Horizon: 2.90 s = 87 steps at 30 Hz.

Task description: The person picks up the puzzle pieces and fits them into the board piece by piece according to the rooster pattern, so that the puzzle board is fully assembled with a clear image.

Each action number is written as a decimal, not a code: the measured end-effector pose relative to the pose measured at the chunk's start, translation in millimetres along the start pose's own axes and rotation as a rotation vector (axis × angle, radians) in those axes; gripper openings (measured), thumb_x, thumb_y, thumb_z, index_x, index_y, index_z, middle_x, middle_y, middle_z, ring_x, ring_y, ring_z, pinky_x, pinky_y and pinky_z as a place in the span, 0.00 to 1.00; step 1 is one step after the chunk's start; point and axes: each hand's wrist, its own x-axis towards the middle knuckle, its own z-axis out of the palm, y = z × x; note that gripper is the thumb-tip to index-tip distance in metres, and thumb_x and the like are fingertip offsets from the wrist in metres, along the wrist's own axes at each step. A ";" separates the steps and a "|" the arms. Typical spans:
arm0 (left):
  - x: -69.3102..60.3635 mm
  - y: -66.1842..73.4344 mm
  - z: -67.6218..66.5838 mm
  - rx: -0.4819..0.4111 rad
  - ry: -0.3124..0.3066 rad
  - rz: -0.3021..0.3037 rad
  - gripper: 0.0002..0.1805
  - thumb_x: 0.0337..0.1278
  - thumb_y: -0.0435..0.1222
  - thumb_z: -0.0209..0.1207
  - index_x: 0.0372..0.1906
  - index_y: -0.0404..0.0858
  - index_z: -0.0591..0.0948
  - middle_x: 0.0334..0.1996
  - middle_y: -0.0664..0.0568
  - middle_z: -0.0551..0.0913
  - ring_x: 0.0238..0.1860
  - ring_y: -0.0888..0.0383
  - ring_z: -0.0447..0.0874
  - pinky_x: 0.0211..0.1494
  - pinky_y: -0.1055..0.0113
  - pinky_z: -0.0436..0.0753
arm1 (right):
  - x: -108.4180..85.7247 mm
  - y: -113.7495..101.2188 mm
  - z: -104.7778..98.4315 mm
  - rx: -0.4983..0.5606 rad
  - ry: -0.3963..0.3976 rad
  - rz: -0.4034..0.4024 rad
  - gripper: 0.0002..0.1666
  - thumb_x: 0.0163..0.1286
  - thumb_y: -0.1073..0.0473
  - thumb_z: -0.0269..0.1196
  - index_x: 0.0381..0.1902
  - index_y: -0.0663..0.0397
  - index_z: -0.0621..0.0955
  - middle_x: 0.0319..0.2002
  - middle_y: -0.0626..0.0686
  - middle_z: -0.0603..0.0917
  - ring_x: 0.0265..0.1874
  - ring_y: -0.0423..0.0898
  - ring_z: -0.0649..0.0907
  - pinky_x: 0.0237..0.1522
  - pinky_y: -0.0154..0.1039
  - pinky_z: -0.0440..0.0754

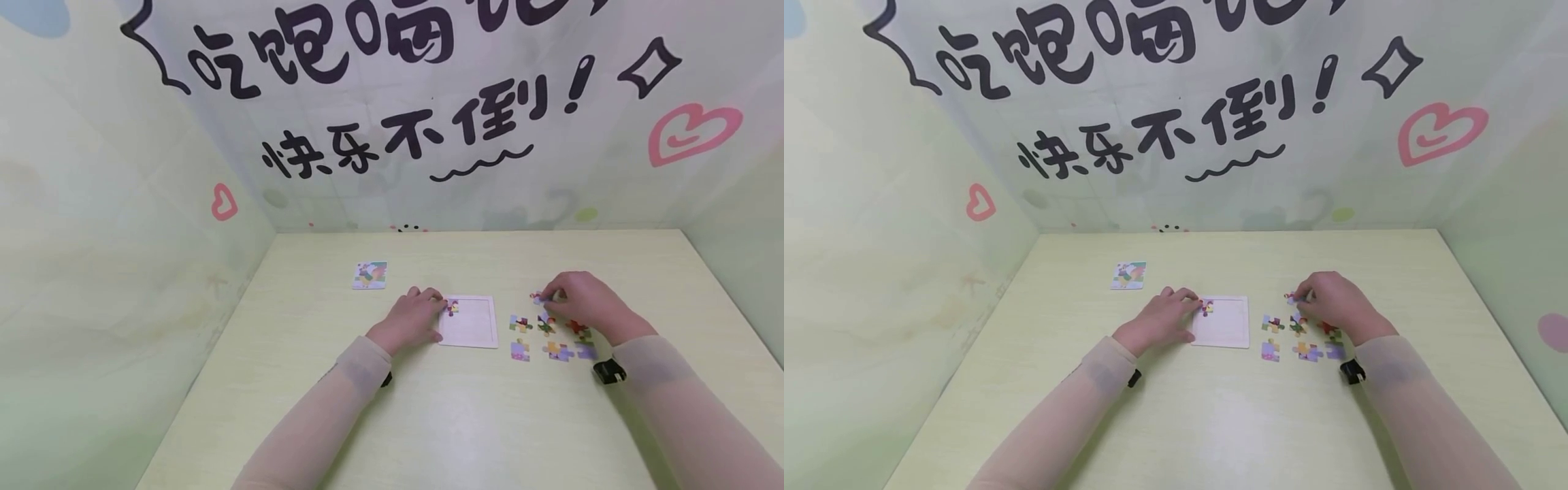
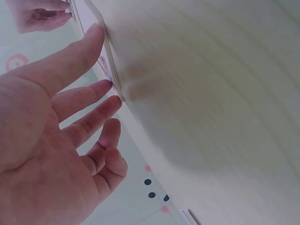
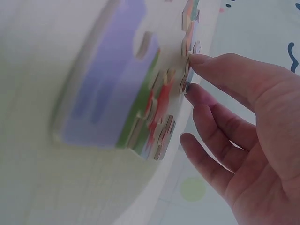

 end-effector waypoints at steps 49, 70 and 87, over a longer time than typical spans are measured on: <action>-1.4 2.4 0.7 0.017 -0.008 -0.008 0.42 0.60 0.54 0.69 0.77 0.46 0.70 0.74 0.56 0.70 0.63 0.52 0.70 0.60 0.60 0.78 | 16.3 -53.1 15.8 -0.099 0.042 -0.268 0.05 0.64 0.61 0.74 0.38 0.50 0.92 0.42 0.51 0.89 0.43 0.53 0.86 0.51 0.55 0.85; -0.7 2.2 3.1 0.017 -0.004 -0.017 0.42 0.59 0.54 0.70 0.77 0.47 0.70 0.74 0.57 0.70 0.63 0.52 0.70 0.61 0.59 0.78 | 26.1 -76.7 31.2 -0.138 0.077 -0.287 0.06 0.63 0.60 0.75 0.39 0.50 0.92 0.44 0.51 0.89 0.47 0.52 0.84 0.52 0.53 0.85; -1.0 4.9 3.5 0.016 -0.011 -0.024 0.41 0.60 0.53 0.69 0.76 0.47 0.71 0.74 0.57 0.70 0.62 0.53 0.70 0.62 0.59 0.77 | 35.3 -95.0 40.9 -0.177 0.043 -0.318 0.07 0.60 0.61 0.77 0.38 0.48 0.92 0.42 0.49 0.89 0.44 0.50 0.84 0.51 0.50 0.85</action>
